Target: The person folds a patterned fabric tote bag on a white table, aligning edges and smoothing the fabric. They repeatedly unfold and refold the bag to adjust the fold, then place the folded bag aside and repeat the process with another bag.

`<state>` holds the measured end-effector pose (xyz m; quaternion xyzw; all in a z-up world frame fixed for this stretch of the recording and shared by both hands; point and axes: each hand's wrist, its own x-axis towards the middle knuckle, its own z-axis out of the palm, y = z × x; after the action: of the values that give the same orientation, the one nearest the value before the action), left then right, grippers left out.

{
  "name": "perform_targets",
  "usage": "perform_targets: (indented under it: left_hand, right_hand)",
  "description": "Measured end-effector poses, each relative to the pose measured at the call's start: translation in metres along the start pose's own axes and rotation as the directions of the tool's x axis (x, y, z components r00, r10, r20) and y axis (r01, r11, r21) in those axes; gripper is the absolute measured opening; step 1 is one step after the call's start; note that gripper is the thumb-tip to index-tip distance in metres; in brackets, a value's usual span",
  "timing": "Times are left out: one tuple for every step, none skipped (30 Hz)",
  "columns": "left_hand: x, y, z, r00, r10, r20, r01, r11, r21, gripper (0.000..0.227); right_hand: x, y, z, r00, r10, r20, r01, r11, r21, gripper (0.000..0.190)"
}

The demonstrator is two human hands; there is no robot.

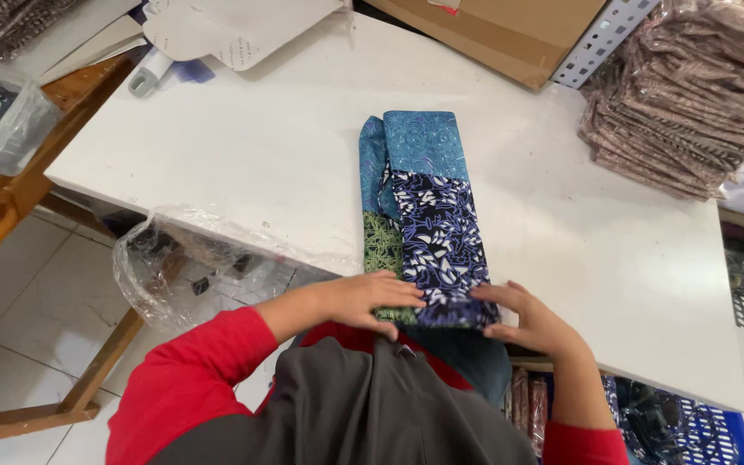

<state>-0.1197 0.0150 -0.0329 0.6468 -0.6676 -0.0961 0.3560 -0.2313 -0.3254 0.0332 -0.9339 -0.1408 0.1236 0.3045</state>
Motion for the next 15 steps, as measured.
perform_targets:
  left_hand:
    - [0.001,0.000,-0.004,1.000,-0.008,-0.026,0.006,0.998,-0.058,0.074]
    - [0.001,0.003,-0.003,0.999,-0.025,-0.048,0.018,0.991,-0.133,0.076]
    - [0.002,0.004,-0.003,0.997,-0.045,-0.069,0.029,0.978,-0.208,0.079]
    - [0.009,0.002,-0.002,0.991,-0.064,-0.118,0.057,0.997,-0.057,0.075]
    - [0.019,-0.001,-0.002,0.983,-0.076,-0.167,0.093,0.991,0.095,0.072]
    - [0.030,-0.011,-0.011,0.971,-0.129,-0.202,0.164,0.972,0.169,0.066]
    - [0.039,-0.019,-0.020,0.954,-0.178,-0.241,0.236,0.942,0.239,0.060]
    - [0.048,-0.030,-0.032,0.904,-0.265,-0.336,0.345,0.916,0.206,0.057]
    - [0.056,-0.042,-0.044,0.837,-0.345,-0.425,0.445,0.881,0.161,0.056]
    - [0.063,-0.053,-0.052,0.783,-0.424,-0.454,0.531,0.837,0.135,0.065]
    - [0.070,-0.065,-0.059,0.722,-0.498,-0.481,0.611,0.784,0.105,0.075]
    - [0.077,-0.076,-0.064,0.659,-0.598,-0.457,0.690,0.722,0.051,0.077]
    - [0.083,-0.088,-0.070,0.587,-0.689,-0.426,0.761,0.648,-0.001,0.080]
    - [0.089,-0.101,-0.075,0.552,-0.674,-0.491,0.764,0.645,-0.027,0.080]
    - [0.094,-0.114,-0.079,0.512,-0.656,-0.554,0.765,0.642,-0.054,0.081]
  right_hand:
    - [0.000,0.001,0.002,0.999,-0.041,-0.008,0.042,0.999,0.024,0.055]
    - [-0.005,0.000,0.011,0.997,-0.071,-0.006,0.072,0.996,0.061,0.050]
    - [-0.004,-0.002,0.017,0.996,-0.076,-0.055,0.076,0.997,-0.001,0.050]
    - [0.000,-0.004,0.018,0.991,-0.085,-0.098,0.079,0.995,-0.066,0.049]
    - [0.003,-0.009,0.024,0.985,-0.097,-0.140,0.079,0.988,-0.132,0.049]
    - [0.011,-0.014,0.025,0.981,-0.130,-0.142,0.108,0.983,-0.151,0.050]
    - [0.014,-0.020,0.029,0.976,-0.162,-0.144,0.137,0.976,-0.171,0.051]
    - [0.019,-0.026,0.032,0.969,-0.199,-0.146,0.169,0.967,-0.193,0.052]
    - [0.023,-0.030,0.034,0.961,-0.219,-0.167,0.182,0.961,-0.210,0.050]
    - [0.024,-0.034,0.038,0.954,-0.234,-0.185,0.192,0.956,-0.221,0.048]
    - [0.025,-0.035,0.042,0.947,-0.250,-0.203,0.201,0.952,-0.233,0.046]
    - [0.026,-0.036,0.046,0.935,-0.269,-0.231,0.212,0.947,-0.242,0.042]
    - [0.027,-0.036,0.050,0.922,-0.287,-0.258,0.223,0.942,-0.251,0.037]
    - [0.030,-0.035,0.051,0.907,-0.309,-0.286,0.235,0.935,-0.265,0.033]
    - [0.033,-0.034,0.052,0.900,-0.324,-0.292,0.245,0.929,-0.276,0.027]
